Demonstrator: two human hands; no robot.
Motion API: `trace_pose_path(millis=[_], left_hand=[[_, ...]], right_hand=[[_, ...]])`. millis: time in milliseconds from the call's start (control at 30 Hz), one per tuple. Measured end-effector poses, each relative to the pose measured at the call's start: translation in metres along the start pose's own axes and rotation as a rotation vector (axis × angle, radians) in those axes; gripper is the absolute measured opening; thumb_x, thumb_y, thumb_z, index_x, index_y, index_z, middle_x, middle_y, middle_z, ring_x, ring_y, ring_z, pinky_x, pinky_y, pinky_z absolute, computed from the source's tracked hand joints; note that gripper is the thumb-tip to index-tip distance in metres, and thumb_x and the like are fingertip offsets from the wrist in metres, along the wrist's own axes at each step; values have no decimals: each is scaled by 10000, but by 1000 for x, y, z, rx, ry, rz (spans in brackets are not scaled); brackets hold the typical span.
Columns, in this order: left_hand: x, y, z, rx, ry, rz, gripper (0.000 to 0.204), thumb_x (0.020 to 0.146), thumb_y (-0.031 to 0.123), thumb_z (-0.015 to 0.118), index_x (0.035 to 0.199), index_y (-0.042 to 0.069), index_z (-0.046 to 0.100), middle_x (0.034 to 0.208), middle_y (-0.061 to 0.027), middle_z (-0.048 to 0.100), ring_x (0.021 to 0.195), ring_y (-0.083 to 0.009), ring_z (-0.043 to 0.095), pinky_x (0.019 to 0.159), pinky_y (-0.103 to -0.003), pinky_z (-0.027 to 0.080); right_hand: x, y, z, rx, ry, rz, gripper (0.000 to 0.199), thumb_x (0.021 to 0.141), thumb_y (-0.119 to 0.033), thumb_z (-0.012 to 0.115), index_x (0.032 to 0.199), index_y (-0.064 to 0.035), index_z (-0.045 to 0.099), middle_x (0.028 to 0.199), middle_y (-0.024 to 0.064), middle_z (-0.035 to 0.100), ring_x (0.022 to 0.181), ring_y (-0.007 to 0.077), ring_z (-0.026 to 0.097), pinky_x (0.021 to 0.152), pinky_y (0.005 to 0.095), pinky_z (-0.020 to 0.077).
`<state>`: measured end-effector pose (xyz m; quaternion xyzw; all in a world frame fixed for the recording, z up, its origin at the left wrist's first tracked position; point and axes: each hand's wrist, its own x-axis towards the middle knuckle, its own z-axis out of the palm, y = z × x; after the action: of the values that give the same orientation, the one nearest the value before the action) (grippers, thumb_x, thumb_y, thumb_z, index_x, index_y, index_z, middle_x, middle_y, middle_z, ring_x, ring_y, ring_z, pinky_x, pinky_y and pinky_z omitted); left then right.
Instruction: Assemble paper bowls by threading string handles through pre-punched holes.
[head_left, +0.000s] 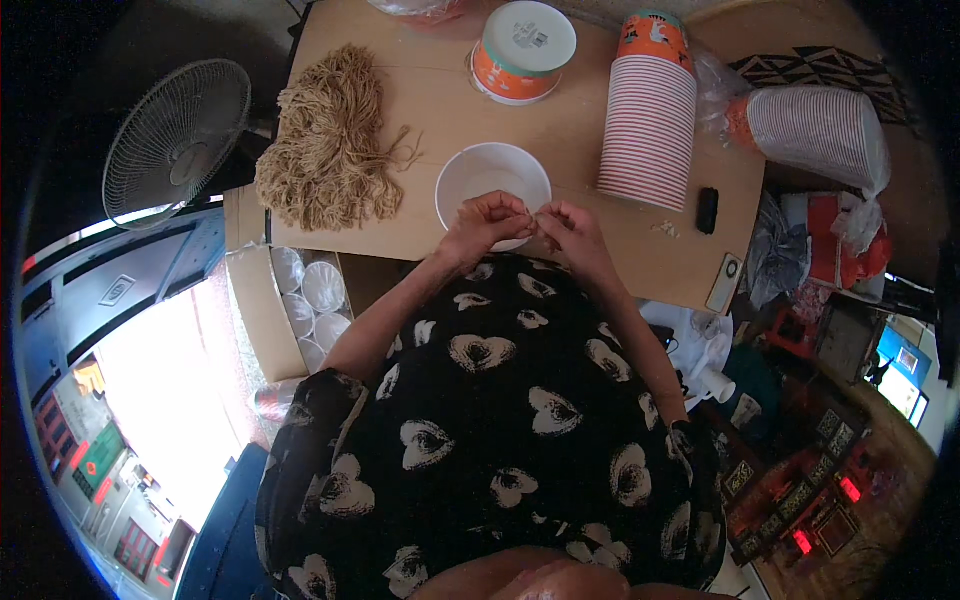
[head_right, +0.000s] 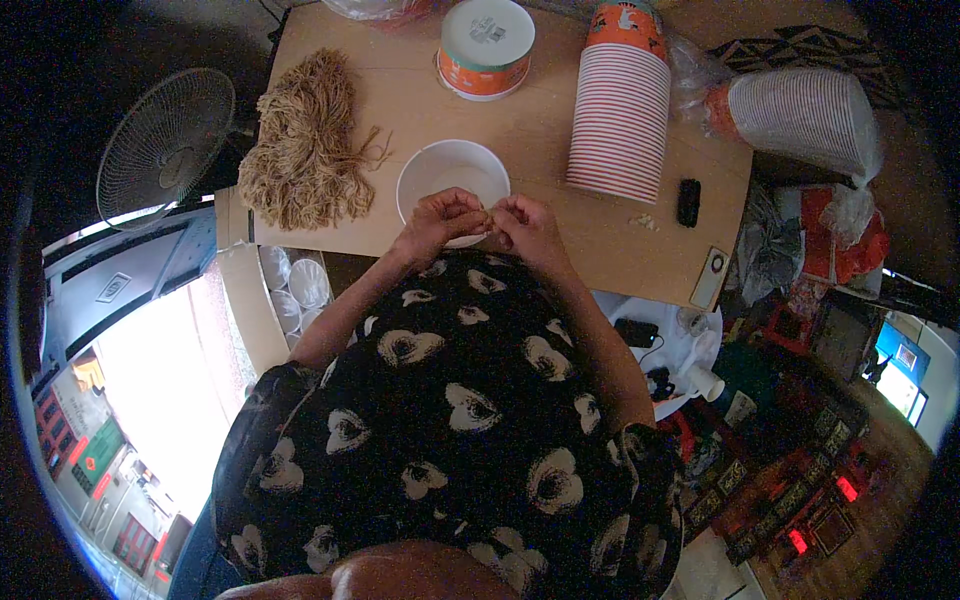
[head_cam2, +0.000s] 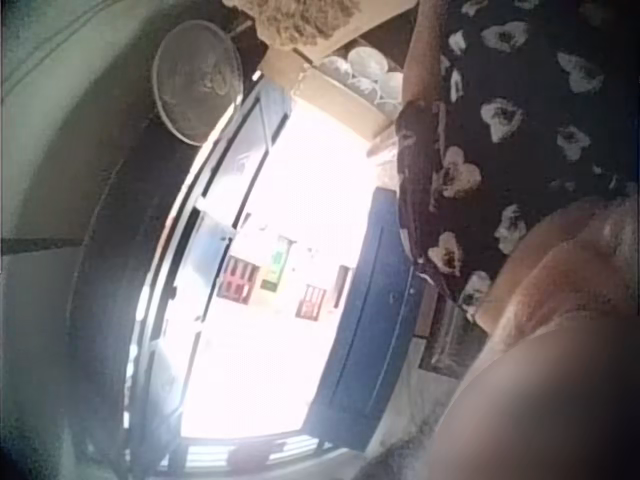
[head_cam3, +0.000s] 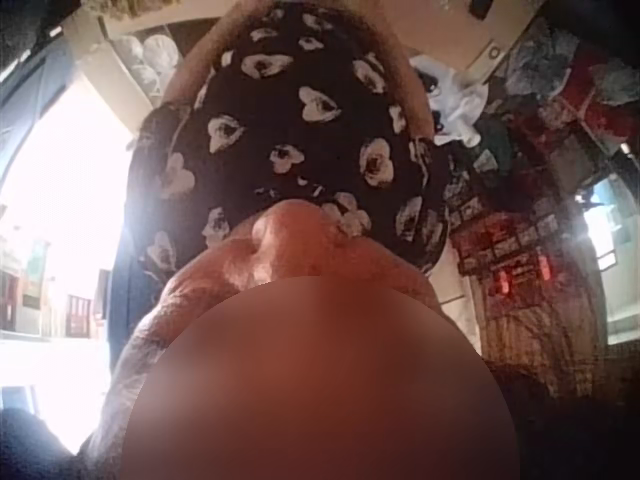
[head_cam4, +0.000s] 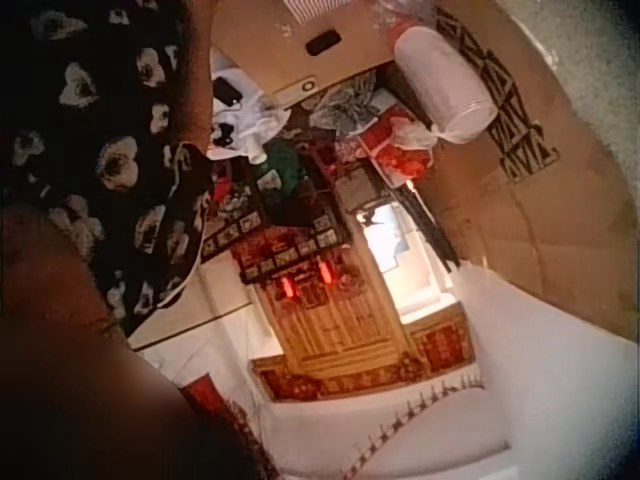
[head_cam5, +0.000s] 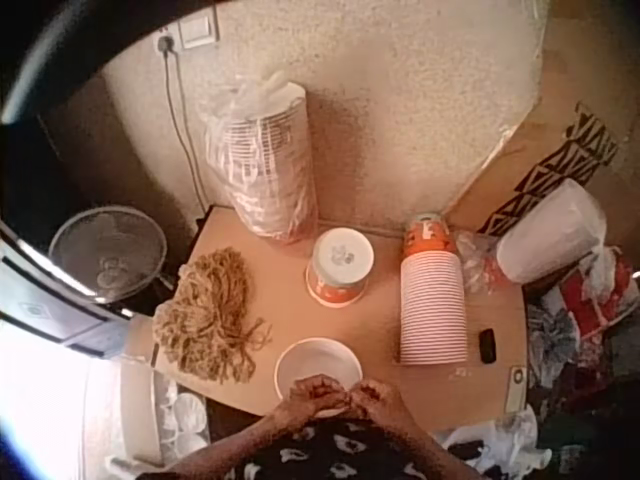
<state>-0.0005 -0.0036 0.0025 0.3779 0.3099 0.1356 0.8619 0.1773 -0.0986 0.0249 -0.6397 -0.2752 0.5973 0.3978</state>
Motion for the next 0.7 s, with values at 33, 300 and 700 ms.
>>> trace_pose_path(millis=[33,300,700], left_hand=[[0,-1,0,-10,4,13,88,938,58,651,1002,12,611,968,-61,668,944,-138,644,895,-280,531],[2,-6,-2,-82,29,24,59,952,60,633,992,26,605,960,-57,664,942,-143,641,896,-288,532],[2,-3,-3,-13,-36,25,89,936,49,650,1012,13,621,957,-58,675,925,-131,643,868,-269,528]], right_hand=[[-1,-1,2,66,21,36,130,969,-150,593,1005,-33,634,792,3,615,662,71,534,598,207,437],[-2,4,1,337,72,132,135,965,-154,602,1010,-32,638,802,12,609,650,79,532,585,212,444],[2,-6,-1,119,11,44,178,950,-194,632,1025,-40,675,778,-6,630,636,52,518,557,192,384]])
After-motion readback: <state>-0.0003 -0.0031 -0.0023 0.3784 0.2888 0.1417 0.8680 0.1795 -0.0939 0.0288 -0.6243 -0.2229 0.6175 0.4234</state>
